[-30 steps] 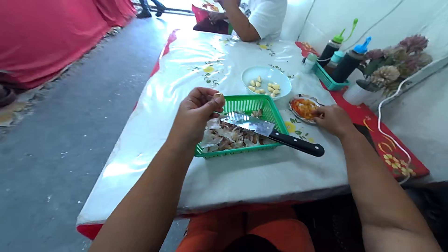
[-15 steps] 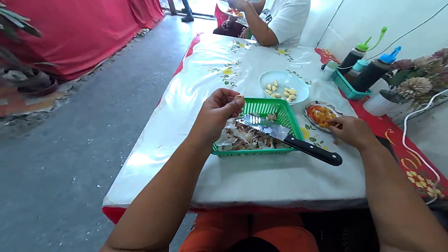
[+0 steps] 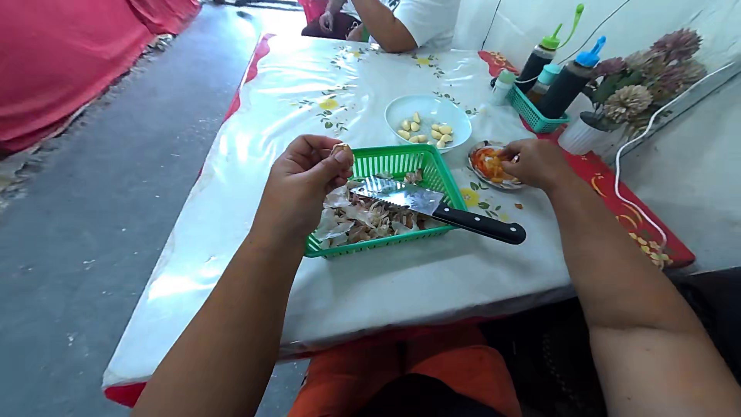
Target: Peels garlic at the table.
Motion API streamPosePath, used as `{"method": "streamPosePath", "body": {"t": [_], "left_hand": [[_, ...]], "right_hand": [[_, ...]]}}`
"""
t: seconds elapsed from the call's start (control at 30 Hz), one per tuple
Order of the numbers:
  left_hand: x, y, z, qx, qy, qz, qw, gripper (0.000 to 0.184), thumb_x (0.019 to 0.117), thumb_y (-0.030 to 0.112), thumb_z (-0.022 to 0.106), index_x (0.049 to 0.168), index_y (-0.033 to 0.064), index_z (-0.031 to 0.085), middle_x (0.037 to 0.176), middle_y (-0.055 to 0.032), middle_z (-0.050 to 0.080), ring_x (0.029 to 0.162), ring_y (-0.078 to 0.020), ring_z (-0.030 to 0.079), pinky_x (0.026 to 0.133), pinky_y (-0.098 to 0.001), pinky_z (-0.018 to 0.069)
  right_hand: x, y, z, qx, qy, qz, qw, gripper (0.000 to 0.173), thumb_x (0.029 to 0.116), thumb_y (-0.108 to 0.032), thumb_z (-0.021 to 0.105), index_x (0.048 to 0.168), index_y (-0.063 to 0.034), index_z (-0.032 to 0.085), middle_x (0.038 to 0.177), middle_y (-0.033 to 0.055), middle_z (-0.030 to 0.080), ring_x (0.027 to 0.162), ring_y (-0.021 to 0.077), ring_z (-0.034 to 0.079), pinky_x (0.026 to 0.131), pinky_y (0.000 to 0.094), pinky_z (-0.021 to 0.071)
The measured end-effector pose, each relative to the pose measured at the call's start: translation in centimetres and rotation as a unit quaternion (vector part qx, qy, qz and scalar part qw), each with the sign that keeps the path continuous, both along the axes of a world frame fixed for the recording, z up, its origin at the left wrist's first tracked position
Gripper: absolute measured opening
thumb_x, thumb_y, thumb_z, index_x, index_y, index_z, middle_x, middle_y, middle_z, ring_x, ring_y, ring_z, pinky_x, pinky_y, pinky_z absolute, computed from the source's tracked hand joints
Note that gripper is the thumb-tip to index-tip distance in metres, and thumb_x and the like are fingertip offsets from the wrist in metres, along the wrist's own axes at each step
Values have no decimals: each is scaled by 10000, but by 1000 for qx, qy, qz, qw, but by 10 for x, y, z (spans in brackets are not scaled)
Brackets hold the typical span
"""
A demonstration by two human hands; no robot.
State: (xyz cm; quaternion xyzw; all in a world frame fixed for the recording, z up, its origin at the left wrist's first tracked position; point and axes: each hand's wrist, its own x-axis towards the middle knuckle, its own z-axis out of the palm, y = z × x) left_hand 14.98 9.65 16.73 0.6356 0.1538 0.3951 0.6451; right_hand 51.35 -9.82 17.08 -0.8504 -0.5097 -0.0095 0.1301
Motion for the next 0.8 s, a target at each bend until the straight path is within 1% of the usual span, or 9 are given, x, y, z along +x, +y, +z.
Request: {"method": "streamPosePath", "body": {"t": [0.1, 0.2, 0.27, 0.37, 0.43, 0.53, 0.7, 0.77, 0.8], "left_hand": [[0, 1, 0, -4, -3, -1, 1000, 109, 1011, 79, 604, 1089, 154, 598, 937, 48, 682, 826, -49, 667, 766, -209, 581], [0, 1, -1, 0, -3, -2, 1000, 108, 1010, 77, 601, 1087, 154, 603, 936, 44, 683, 822, -50, 665, 758, -206, 578], [0, 3, -2, 1, -5, -5, 1000, 107, 1010, 80, 596, 1089, 152, 603, 938, 39, 678, 821, -52, 659, 756, -204, 573], [0, 2, -1, -6, -4, -4, 1000, 105, 1007, 78, 605, 1079, 155, 606, 925, 45, 682, 812, -45, 662, 752, -197, 574], [-1, 1, -1, -10, -3, -5, 1000, 98, 1008, 78, 607, 1075, 150, 610, 924, 42, 685, 812, -46, 663, 752, -198, 576], [-1, 1, -1, -11, -1, -5, 1000, 102, 1004, 74, 606, 1074, 148, 609, 921, 37, 683, 810, -50, 662, 749, -201, 575], [-1, 0, 1, -14, 13, 3, 1000, 116, 1007, 60, 597, 1088, 143, 596, 933, 35, 681, 822, -57, 669, 767, -206, 582], [-1, 0, 1, -15, 10, 2, 1000, 119, 1006, 58, 599, 1090, 141, 595, 935, 32, 683, 821, -58, 670, 765, -209, 583], [-1, 0, 0, -12, 7, -1, 1000, 117, 1008, 61, 597, 1094, 140, 593, 938, 31, 679, 821, -58, 666, 765, -210, 579]], "right_hand": [[8, 25, 3, -22, -18, 22, 999, 189, 951, -100, 651, 1089, -13, 748, 1023, 230, 723, 1000, 452, 679, 886, 691, 491], [22, 46, 7, -98, -38, -4, 994, 197, 954, -82, 645, 1109, -33, 756, 1061, 239, 723, 1066, 463, 667, 940, 690, 474], [29, 58, 6, -143, -55, -20, 988, 206, 953, -80, 637, 1116, -44, 757, 1083, 242, 720, 1097, 463, 657, 956, 688, 469], [32, 72, 2, -186, -72, -44, 979, 212, 941, -88, 649, 1121, -46, 751, 1107, 261, 707, 1107, 481, 650, 925, 705, 482], [30, 76, 1, -193, -76, -45, 977, 207, 941, -92, 645, 1114, -46, 748, 1110, 261, 704, 1105, 480, 649, 913, 701, 488], [26, 79, 1, -195, -79, -17, 977, 207, 953, -84, 627, 1113, -56, 755, 1110, 241, 712, 1111, 465, 651, 935, 683, 482], [11, 76, 3, -219, -90, 14, 972, 198, 941, -65, 650, 1111, -38, 747, 1092, 243, 711, 1087, 465, 658, 925, 679, 490], [16, 73, 4, -213, -88, 24, 973, 188, 931, -69, 660, 1092, -46, 754, 1062, 232, 719, 1064, 456, 667, 916, 680, 495], [19, 71, 6, -202, -87, 30, 975, 182, 942, -74, 651, 1088, -48, 756, 1053, 229, 722, 1058, 453, 671, 916, 682, 494]]}}
